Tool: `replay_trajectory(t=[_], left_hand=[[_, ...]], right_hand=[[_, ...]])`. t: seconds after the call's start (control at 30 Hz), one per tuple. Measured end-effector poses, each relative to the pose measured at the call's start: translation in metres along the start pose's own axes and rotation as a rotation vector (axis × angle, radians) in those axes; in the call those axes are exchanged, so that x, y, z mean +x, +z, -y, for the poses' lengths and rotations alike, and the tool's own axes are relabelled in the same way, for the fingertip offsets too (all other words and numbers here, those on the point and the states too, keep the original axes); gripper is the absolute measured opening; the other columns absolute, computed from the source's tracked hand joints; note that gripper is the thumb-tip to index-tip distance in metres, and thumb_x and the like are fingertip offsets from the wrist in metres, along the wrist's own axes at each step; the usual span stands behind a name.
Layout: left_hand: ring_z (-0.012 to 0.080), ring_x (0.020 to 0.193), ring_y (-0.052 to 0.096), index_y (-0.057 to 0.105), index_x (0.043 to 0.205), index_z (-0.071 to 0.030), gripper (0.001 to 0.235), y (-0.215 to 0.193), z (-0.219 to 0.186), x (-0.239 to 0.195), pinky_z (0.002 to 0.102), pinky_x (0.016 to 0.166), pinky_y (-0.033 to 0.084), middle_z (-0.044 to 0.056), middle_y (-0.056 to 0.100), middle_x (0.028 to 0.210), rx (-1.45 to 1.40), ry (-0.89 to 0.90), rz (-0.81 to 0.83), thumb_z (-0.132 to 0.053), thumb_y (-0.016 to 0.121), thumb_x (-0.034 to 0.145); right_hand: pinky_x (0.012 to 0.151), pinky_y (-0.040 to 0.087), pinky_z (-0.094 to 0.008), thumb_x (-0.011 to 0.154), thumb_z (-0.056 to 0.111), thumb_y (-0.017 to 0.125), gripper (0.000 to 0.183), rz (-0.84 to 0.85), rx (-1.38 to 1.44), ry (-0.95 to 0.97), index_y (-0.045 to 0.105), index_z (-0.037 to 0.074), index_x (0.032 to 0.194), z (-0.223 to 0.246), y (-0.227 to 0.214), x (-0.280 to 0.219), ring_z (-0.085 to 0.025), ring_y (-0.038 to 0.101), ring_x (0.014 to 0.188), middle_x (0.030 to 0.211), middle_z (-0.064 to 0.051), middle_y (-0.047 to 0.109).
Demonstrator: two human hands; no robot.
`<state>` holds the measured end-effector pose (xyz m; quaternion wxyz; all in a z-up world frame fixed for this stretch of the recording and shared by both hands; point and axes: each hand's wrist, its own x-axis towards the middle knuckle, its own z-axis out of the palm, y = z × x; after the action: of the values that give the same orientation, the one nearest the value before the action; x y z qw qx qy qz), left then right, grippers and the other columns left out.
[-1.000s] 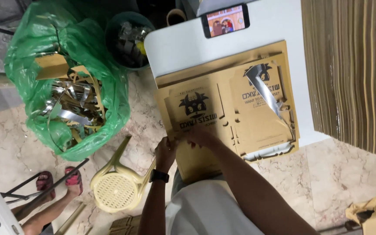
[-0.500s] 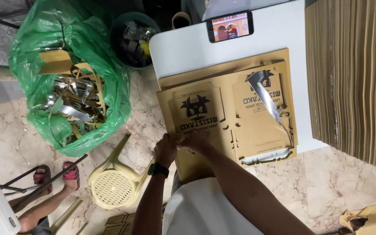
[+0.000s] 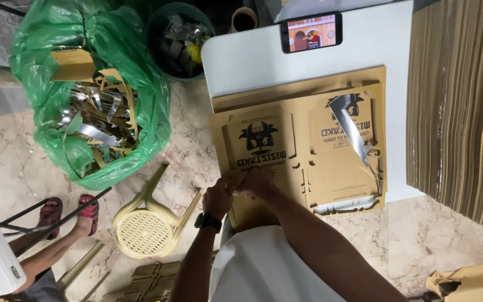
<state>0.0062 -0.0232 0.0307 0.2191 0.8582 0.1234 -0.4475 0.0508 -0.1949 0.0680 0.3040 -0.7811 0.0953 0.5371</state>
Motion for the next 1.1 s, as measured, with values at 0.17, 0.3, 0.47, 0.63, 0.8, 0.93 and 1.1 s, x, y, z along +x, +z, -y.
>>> replay_trajectory(t=[0.17, 0.3, 0.47, 0.63, 0.8, 0.93, 1.1], left_hand=[[0.0397, 0.1, 0.075, 0.061, 0.105, -0.016, 0.029, -0.004, -0.012, -0.012, 0.052, 0.088, 0.06, 0.017, 0.077, 0.094, 0.018, -0.071, 0.007, -0.043, 0.06, 0.096], [0.0409, 0.098, 0.075, 0.058, 0.106, -0.013, 0.029, 0.003, -0.012, -0.014, 0.053, 0.088, 0.06, 0.019, 0.076, 0.094, 0.107, -0.012, -0.009, -0.041, 0.051, 0.101], [0.042, 0.099, 0.075, 0.056, 0.109, -0.012, 0.03, 0.004, -0.005, -0.004, 0.054, 0.09, 0.06, 0.02, 0.075, 0.096, 0.114, -0.009, 0.009, -0.04, 0.047, 0.103], [0.0432, 0.096, 0.075, 0.059, 0.099, -0.011, 0.036, 0.004, 0.001, -0.003, 0.055, 0.089, 0.058, 0.019, 0.076, 0.087, 0.127, 0.076, -0.053, -0.046, 0.052, 0.098], [0.0413, 0.084, 0.077, 0.057, 0.097, -0.011, 0.032, 0.027, 0.007, -0.005, 0.053, 0.079, 0.061, 0.018, 0.073, 0.081, 0.27, 0.11, -0.141, -0.042, 0.048, 0.098], [0.0389, 0.071, 0.076, 0.063, 0.093, -0.011, 0.026, 0.064, 0.02, -0.017, 0.053, 0.069, 0.064, 0.013, 0.067, 0.07, 0.321, 0.228, -0.522, -0.036, 0.057, 0.091], [0.0462, 0.084, 0.075, 0.058, 0.099, -0.008, 0.027, 0.008, -0.007, -0.034, 0.06, 0.08, 0.06, 0.023, 0.073, 0.082, 0.098, 0.101, -0.145, -0.033, 0.052, 0.092]], right_hand=[[0.059, 0.053, -0.027, 0.081, 0.054, 0.081, 0.038, 0.014, 0.011, 0.052, 0.072, 0.023, 0.06, -0.003, 0.007, 0.007, -0.01, 0.058, 0.039, 0.045, 0.006, 0.061], [0.057, 0.05, -0.025, 0.079, 0.05, 0.082, 0.036, 0.012, 0.069, 0.059, 0.071, 0.023, 0.059, 0.0, -0.001, 0.003, -0.011, 0.059, 0.041, 0.045, 0.007, 0.06], [0.05, 0.041, -0.023, 0.077, 0.05, 0.081, 0.036, 0.012, 0.094, 0.079, 0.069, 0.023, 0.056, 0.001, -0.001, 0.005, -0.007, 0.052, 0.037, 0.042, 0.008, 0.056], [0.054, 0.041, -0.02, 0.083, 0.043, 0.081, 0.043, 0.002, 0.12, 0.088, 0.063, 0.019, 0.052, 0.017, -0.011, -0.016, -0.007, 0.048, 0.039, 0.042, 0.004, 0.05], [0.05, 0.043, -0.023, 0.079, 0.054, 0.081, 0.041, 0.018, 0.109, 0.081, 0.067, 0.024, 0.055, 0.004, -0.004, -0.006, -0.008, 0.054, 0.042, 0.046, 0.005, 0.058], [0.053, 0.044, -0.025, 0.084, 0.034, 0.078, 0.029, 0.052, -0.032, 0.077, 0.068, 0.02, 0.061, 0.002, 0.002, 0.012, -0.011, 0.059, 0.046, 0.05, 0.006, 0.061], [0.051, 0.045, -0.026, 0.083, 0.037, 0.077, 0.03, 0.06, -0.034, 0.099, 0.07, 0.024, 0.057, -0.009, 0.011, 0.02, -0.012, 0.06, 0.043, 0.047, 0.008, 0.061]])
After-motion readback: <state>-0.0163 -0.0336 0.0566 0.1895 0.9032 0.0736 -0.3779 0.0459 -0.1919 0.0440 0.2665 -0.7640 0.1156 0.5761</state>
